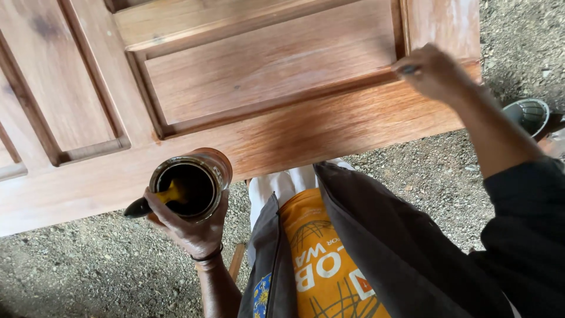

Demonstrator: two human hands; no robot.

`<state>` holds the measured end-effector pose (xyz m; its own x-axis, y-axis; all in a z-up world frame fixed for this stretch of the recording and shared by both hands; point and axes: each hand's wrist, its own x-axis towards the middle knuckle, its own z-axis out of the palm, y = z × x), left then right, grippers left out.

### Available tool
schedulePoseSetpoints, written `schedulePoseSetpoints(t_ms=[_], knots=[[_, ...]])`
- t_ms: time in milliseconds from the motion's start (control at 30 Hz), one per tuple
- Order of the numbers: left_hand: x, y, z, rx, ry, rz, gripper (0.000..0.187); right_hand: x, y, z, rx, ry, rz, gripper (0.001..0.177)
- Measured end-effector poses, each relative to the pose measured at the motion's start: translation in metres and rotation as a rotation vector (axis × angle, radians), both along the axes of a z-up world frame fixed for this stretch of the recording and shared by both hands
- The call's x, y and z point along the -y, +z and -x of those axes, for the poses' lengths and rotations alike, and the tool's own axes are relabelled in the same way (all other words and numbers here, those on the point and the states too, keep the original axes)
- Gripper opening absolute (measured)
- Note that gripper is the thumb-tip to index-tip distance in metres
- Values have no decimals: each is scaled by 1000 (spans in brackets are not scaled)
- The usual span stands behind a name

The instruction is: The person applies a dark wood stain to a wooden door using a brush. They repeatedly dip the brush into a can held in the left hand and apply the stain to the door's panels and frame.

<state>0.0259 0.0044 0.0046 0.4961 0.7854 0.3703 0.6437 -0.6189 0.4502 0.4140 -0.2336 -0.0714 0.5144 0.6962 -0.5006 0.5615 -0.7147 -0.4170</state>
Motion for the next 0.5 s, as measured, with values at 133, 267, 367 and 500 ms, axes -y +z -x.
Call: schedulePoseSetpoints(t_ms=[133,267,367,500], knots=[[0,2,5,38,7,94,100,7,-32,-4,56,191,-118,32],[-3,3,11,36,39,47,96,-37,23,29,-215,-182,54,27],[-12,-12,31,134,7,-40,99,-29,-73,40,309,324,-565,37],[-14,-3,34,113,34,-42,99,-99,-92,105,405,478,-579,37]])
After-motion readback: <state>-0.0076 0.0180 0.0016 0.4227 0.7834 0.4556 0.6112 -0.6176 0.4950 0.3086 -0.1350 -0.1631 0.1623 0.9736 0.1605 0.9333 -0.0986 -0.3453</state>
